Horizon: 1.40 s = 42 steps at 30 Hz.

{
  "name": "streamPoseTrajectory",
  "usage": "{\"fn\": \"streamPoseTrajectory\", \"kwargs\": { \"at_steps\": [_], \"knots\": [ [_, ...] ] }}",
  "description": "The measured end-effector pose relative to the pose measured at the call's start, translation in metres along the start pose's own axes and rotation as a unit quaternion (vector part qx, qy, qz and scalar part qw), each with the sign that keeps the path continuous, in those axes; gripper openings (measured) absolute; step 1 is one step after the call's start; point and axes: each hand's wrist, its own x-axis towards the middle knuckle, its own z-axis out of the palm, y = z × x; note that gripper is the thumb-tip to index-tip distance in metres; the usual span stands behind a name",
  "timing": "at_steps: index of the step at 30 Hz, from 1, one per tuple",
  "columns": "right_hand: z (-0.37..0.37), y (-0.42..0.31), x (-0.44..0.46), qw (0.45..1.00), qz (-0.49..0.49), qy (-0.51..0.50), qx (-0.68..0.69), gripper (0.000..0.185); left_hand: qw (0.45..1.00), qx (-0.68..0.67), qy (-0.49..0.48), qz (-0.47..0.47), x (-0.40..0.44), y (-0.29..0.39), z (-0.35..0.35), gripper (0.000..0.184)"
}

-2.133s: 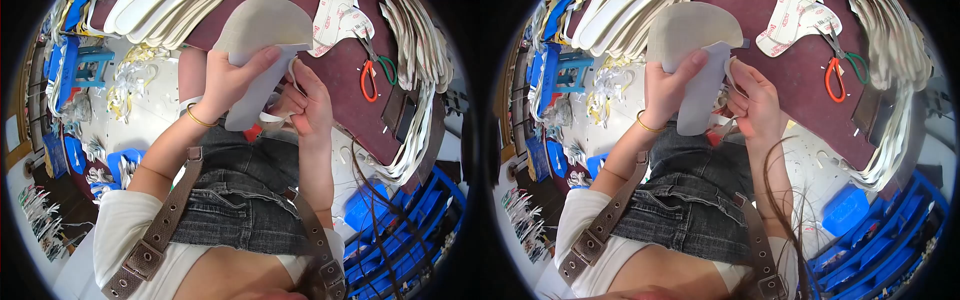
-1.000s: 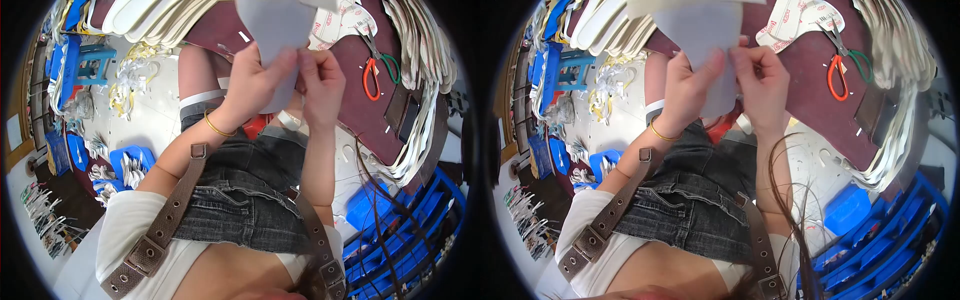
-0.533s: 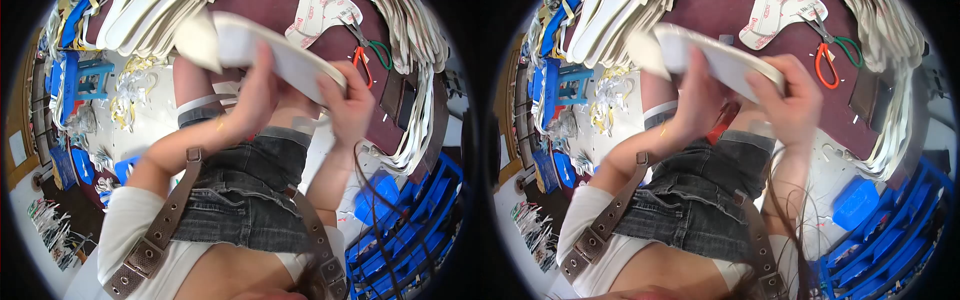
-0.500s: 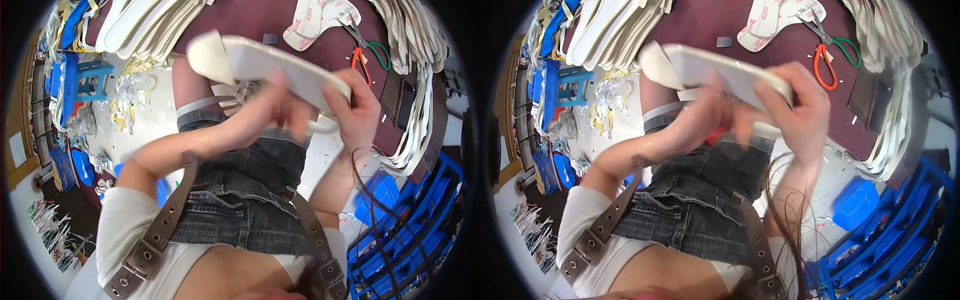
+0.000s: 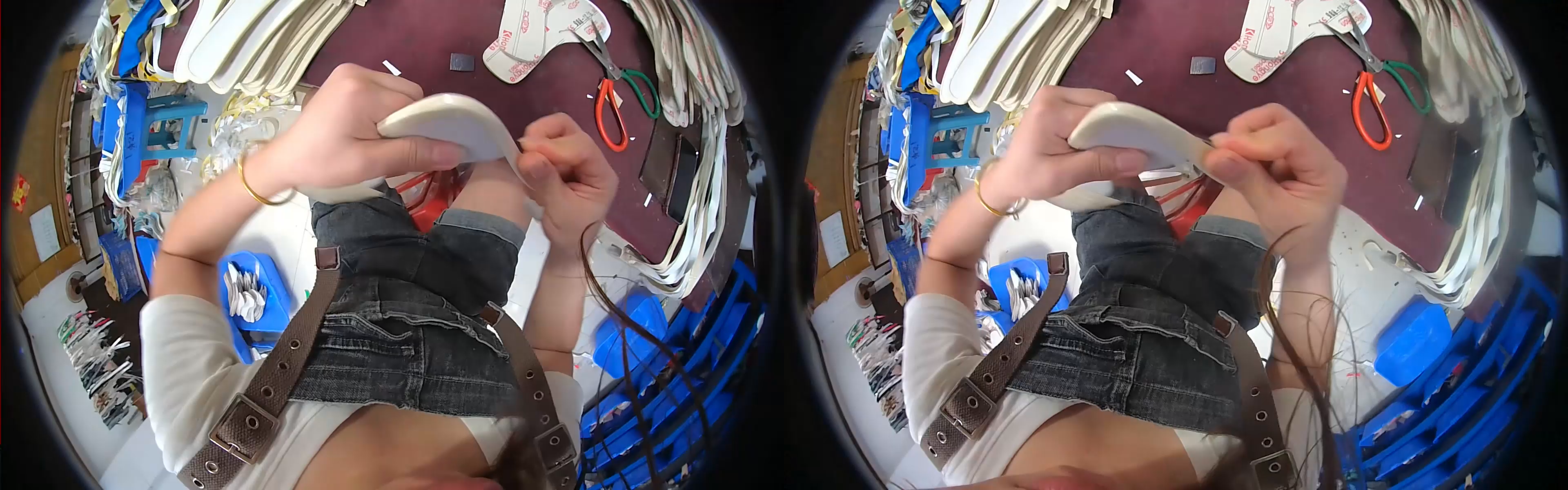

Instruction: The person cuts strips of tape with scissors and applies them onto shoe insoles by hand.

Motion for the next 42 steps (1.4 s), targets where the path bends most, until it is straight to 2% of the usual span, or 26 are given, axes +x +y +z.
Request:
{"fn": "streamPoseTrajectory", "kwargs": {
  "at_steps": [1, 3, 5, 8, 9, 10, 11, 15, 18, 20, 21, 22, 23, 25, 27, 29, 31, 33, 34, 36, 37, 38, 39, 40, 41, 42],
  "knots": [
    [0.009, 0.007, -0.002, 0.995, 0.007, 0.044, 0.084, 0.01, 1.0, -0.001, -0.005, -0.002, -0.002, 0.003, 0.009, 0.019],
    [0.023, 0.026, -0.002, 0.991, -0.019, 0.039, 0.123, 0.01, 0.96, -0.195, 0.178, -0.098, -0.003, 0.015, 0.031, 0.019],
    [0.037, 0.034, -0.003, 0.975, -0.012, 0.07, 0.209, 0.012, 0.948, -0.218, 0.209, -0.099, -0.002, 0.014, 0.049, 0.019],
    [0.042, 0.031, 0.002, 0.986, 0.036, 0.078, 0.143, 0.013, 0.836, -0.378, 0.373, -0.135, 0.009, 0.013, 0.066, 0.023],
    [0.043, 0.027, 0.006, 0.992, 0.044, 0.088, 0.079, 0.014, 0.837, -0.378, 0.373, -0.135, 0.011, 0.013, 0.065, 0.023],
    [0.037, 0.015, 0.01, 0.984, 0.121, 0.07, 0.11, 0.014, 0.845, -0.389, 0.332, -0.157, 0.013, 0.013, 0.063, 0.03],
    [0.034, 0.015, 0.007, 0.983, 0.123, 0.074, 0.111, 0.014, 0.851, -0.4, 0.29, -0.181, 0.014, 0.014, 0.062, 0.037],
    [0.029, 0.027, -0.012, 0.984, 0.175, 0.018, 0.003, 0.017, 0.844, -0.384, 0.317, -0.198, 0.011, 0.012, 0.054, 0.032],
    [0.038, 0.029, -0.012, 0.928, 0.003, -0.039, -0.37, 0.019, 0.855, -0.385, 0.27, -0.221, 0.013, -0.004, 0.052, 0.043],
    [0.029, 0.031, 0.007, 0.95, -0.007, -0.05, -0.308, 0.018, 0.819, -0.512, 0.236, -0.108, 0.023, -0.02, 0.049, 0.059],
    [0.027, 0.029, 0.015, 0.968, -0.02, -0.068, -0.242, 0.017, 0.82, -0.511, 0.234, -0.107, 0.022, -0.016, 0.054, 0.059],
    [0.03, 0.022, 0.021, 0.992, 0.048, -0.016, -0.115, 0.017, 0.81, -0.54, 0.21, -0.088, 0.022, -0.006, 0.063, 0.067],
    [0.03, 0.016, 0.023, 0.993, 0.045, -0.012, -0.112, 0.017, 0.8, -0.567, 0.183, -0.07, 0.02, 0.002, 0.068, 0.074],
    [0.022, 0.009, 0.021, 0.982, 0.173, -0.038, 0.066, 0.017, 0.82, -0.534, 0.176, -0.104, 0.012, 0.011, 0.067, 0.079],
    [-0.003, 0.013, 0.012, 0.968, 0.233, -0.071, 0.057, 0.018, 0.716, -0.655, 0.22, -0.095, 0.003, 0.004, 0.076, 0.079],
    [-0.007, 0.018, -0.007, 0.965, 0.227, -0.085, 0.099, 0.017, 0.718, -0.681, 0.141, -0.026, 0.001, -0.009, 0.064, 0.078],
    [-0.004, 0.013, -0.023, 0.949, 0.288, -0.076, 0.101, 0.018, 0.788, -0.6, 0.126, -0.05, 0.002, -0.005, 0.062, 0.072],
    [0.009, 0.016, -0.028, 0.96, 0.272, 0.014, 0.071, 0.019, 0.783, -0.606, 0.138, -0.026, 0.009, -0.009, 0.068, 0.075],
    [0.003, 0.014, -0.024, 0.951, 0.309, -0.028, -0.018, 0.021, 0.71, -0.692, 0.109, -0.075, 0.013, -0.009, 0.069, 0.072],
    [-0.004, 0.016, -0.018, 0.938, 0.338, -0.073, 0.008, 0.021, 0.564, -0.811, 0.049, -0.146, 0.02, -0.012, 0.07, 0.062],
    [-0.01, 0.017, -0.011, 0.923, 0.364, -0.12, 0.031, 0.022, 0.567, -0.811, 0.04, -0.139, 0.028, -0.017, 0.068, 0.062],
    [-0.019, 0.006, 0.006, 0.895, 0.413, -0.155, -0.063, 0.02, 0.51, -0.844, 0.038, -0.162, 0.035, -0.023, 0.065, 0.06],
    [-0.032, 0.005, 0.026, 0.895, 0.391, -0.188, -0.106, 0.02, 0.448, -0.874, 0.037, -0.186, 0.042, -0.03, 0.061, 0.059],
    [-0.055, 0.03, 0.038, 0.958, 0.172, -0.14, -0.183, 0.022, 0.485, -0.849, 0.076, -0.196, 0.048, -0.04, 0.05, 0.05],
    [-0.083, 0.027, 0.061, 0.892, 0.028, -0.104, -0.439, 0.024, 0.441, -0.892, 0.007, -0.095, 0.054, -0.08, 0.038, 0.046],
    [-0.121, 0.022, 0.079, 0.789, -0.025, -0.062, -0.611, 0.026, 0.464, -0.877, 0.083, -0.093, 0.047, -0.083, 0.024, 0.045]
  ]
}}
